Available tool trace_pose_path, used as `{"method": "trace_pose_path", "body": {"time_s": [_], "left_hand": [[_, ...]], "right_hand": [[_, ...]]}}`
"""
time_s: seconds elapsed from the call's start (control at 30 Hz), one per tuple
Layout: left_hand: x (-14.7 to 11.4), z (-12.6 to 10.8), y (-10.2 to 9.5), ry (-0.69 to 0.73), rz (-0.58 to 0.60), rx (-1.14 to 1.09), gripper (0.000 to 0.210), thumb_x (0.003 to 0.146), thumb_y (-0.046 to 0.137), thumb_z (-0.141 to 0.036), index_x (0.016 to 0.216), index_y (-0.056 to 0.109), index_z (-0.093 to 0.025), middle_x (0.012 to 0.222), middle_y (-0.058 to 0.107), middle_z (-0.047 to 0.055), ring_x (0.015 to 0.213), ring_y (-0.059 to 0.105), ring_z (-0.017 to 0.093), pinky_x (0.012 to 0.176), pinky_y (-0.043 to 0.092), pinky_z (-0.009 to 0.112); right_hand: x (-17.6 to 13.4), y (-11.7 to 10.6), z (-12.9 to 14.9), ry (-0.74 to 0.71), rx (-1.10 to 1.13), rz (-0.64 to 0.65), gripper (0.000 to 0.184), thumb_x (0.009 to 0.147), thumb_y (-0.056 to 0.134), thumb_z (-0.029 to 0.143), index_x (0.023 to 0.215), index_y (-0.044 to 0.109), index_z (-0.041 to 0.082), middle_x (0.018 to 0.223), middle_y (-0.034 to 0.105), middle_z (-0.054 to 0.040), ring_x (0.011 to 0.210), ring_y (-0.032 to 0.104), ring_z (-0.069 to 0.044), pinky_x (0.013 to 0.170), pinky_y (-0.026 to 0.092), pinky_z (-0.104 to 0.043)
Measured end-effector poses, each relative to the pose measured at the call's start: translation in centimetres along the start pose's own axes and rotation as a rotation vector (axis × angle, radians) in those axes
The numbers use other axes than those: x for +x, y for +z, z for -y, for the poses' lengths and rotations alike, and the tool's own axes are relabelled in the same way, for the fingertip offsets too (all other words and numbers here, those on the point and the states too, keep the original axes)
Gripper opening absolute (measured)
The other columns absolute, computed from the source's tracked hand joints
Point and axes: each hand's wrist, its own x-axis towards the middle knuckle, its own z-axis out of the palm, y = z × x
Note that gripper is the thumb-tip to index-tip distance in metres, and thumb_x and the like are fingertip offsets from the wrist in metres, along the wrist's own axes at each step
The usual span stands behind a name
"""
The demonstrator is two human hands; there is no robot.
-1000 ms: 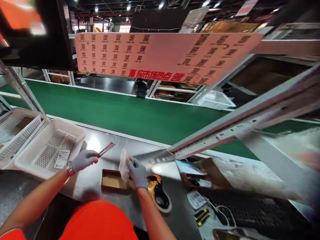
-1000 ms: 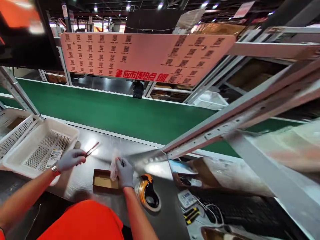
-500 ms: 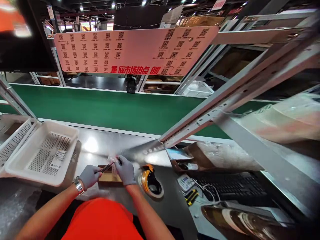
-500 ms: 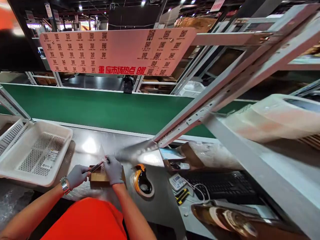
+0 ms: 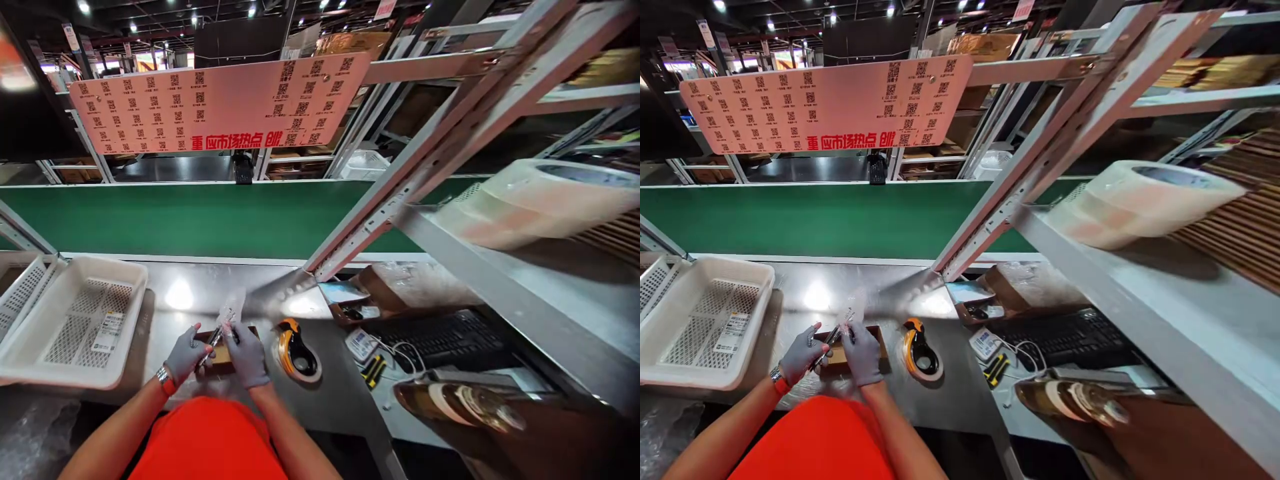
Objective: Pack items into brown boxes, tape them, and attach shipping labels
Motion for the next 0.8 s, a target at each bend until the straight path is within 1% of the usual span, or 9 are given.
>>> {"method": "trace_pose_path", "body": {"time_s": [0.07, 0.17, 0.37, 0.43, 0.5, 0.57, 0.63, 0.73, 0.8], "left_hand": [[0.3, -0.1, 0.1, 0.036, -0.036, 0.003, 0.150, 0.071, 0.093, -0.044, 0.189, 0.009, -0.005, 0.074, 0.071, -0.006, 0.060, 0.065, 0.017, 0.052, 0.044, 0.024], [0.9, -0.3, 0.1, 0.117, -0.124, 0.031, 0.127, 0.077, 0.086, -0.035, 0.186, 0.028, -0.006, 0.061, 0.054, -0.014, 0.054, 0.050, 0.012, 0.056, 0.042, 0.022], [0.8, -0.6, 0.1, 0.013, -0.123, -0.234, 0.098, 0.089, 0.077, -0.034, 0.179, 0.044, -0.016, 0.071, 0.059, -0.008, 0.057, 0.051, 0.012, 0.057, 0.043, 0.022], [0.7, -0.4, 0.3, 0.030, -0.074, -0.287, 0.083, 0.086, 0.083, -0.036, 0.164, 0.060, -0.021, 0.074, 0.060, -0.006, 0.059, 0.051, 0.012, 0.058, 0.044, 0.022], [0.9, 0.0, 0.5, 0.068, -0.018, -0.280, 0.057, 0.081, 0.090, -0.041, 0.132, 0.075, -0.022, 0.076, 0.062, -0.004, 0.062, 0.052, 0.012, 0.059, 0.046, 0.023], [1.3, 0.5, 0.7, 0.116, 0.012, -0.196, 0.037, 0.077, 0.093, -0.047, 0.094, 0.072, -0.021, 0.075, 0.062, -0.002, 0.065, 0.055, 0.013, 0.062, 0.050, 0.025], [1.9, 0.8, 0.7, 0.162, -0.006, -0.007, 0.038, 0.080, 0.089, -0.046, 0.074, 0.061, -0.021, 0.071, 0.061, -0.001, 0.068, 0.056, 0.015, 0.066, 0.052, 0.026], [2.9, 0.9, 0.8, 0.249, -0.028, 0.385, 0.020, 0.086, 0.077, -0.034, 0.074, 0.068, -0.021, 0.078, 0.070, 0.002, 0.079, 0.064, 0.019, 0.076, 0.054, 0.029], [3.7, 0.8, 1.0, 0.278, 0.016, 0.625, 0.014, 0.087, 0.073, -0.025, 0.074, 0.073, -0.020, 0.085, 0.076, 0.006, 0.091, 0.071, 0.025, 0.088, 0.057, 0.035]], "right_hand": [[-0.8, 0.4, 0.8, -0.078, 0.047, 0.101, 0.041, 0.111, 0.056, 0.049, 0.099, 0.086, 0.022, 0.098, 0.090, -0.0122, 0.091, 0.082, -0.027, 0.081, 0.053, -0.033], [-2.1, 1.0, 1.9, -0.159, 0.135, 0.217, 0.040, 0.110, 0.057, 0.048, 0.095, 0.085, 0.023, 0.097, 0.089, -0.0108, 0.090, 0.080, -0.024, 0.082, 0.053, -0.032], [-3.2, 0.2, 2.3, 0.031, 0.384, 0.290, 0.048, 0.105, 0.060, 0.059, 0.074, 0.073, 0.023, 0.071, 0.073, -0.0018, 0.071, 0.065, -0.020, 0.070, 0.048, -0.030], [-3.6, -0.2, 2.0, 0.092, 0.472, 0.315, 0.048, 0.103, 0.063, 0.060, 0.074, 0.074, 0.023, 0.071, 0.071, -0.0013, 0.072, 0.066, -0.021, 0.071, 0.052, -0.032], [-4.0, -0.5, 1.6, 0.078, 0.488, 0.305, 0.044, 0.101, 0.068, 0.059, 0.077, 0.079, 0.023, 0.084, 0.077, -0.0049, 0.085, 0.073, -0.024, 0.082, 0.058, -0.036], [-4.5, -0.7, 1.0, 0.039, 0.455, 0.308, 0.039, 0.101, 0.069, 0.054, 0.083, 0.085, 0.024, 0.102, 0.082, -0.0092, 0.102, 0.077, -0.027, 0.093, 0.062, -0.040], [-4.9, -0.9, 0.1, 0.016, 0.398, 0.384, 0.033, 0.100, 0.068, 0.048, 0.089, 0.088, 0.024, 0.108, 0.084, -0.0103, 0.107, 0.079, -0.028, 0.097, 0.062, -0.041], [-5.6, -1.3, -2.2, 0.006, 0.279, 0.461, 0.023, 0.097, 0.071, 0.040, 0.095, 0.089, 0.025, 0.107, 0.085, -0.0091, 0.103, 0.081, -0.029, 0.096, 0.063, -0.041], [-6.1, -1.6, -4.3, 0.025, 0.196, 0.395, 0.024, 0.098, 0.069, 0.038, 0.101, 0.089, 0.026, 0.109, 0.087, -0.0100, 0.106, 0.081, -0.031, 0.100, 0.064, -0.044]]}}
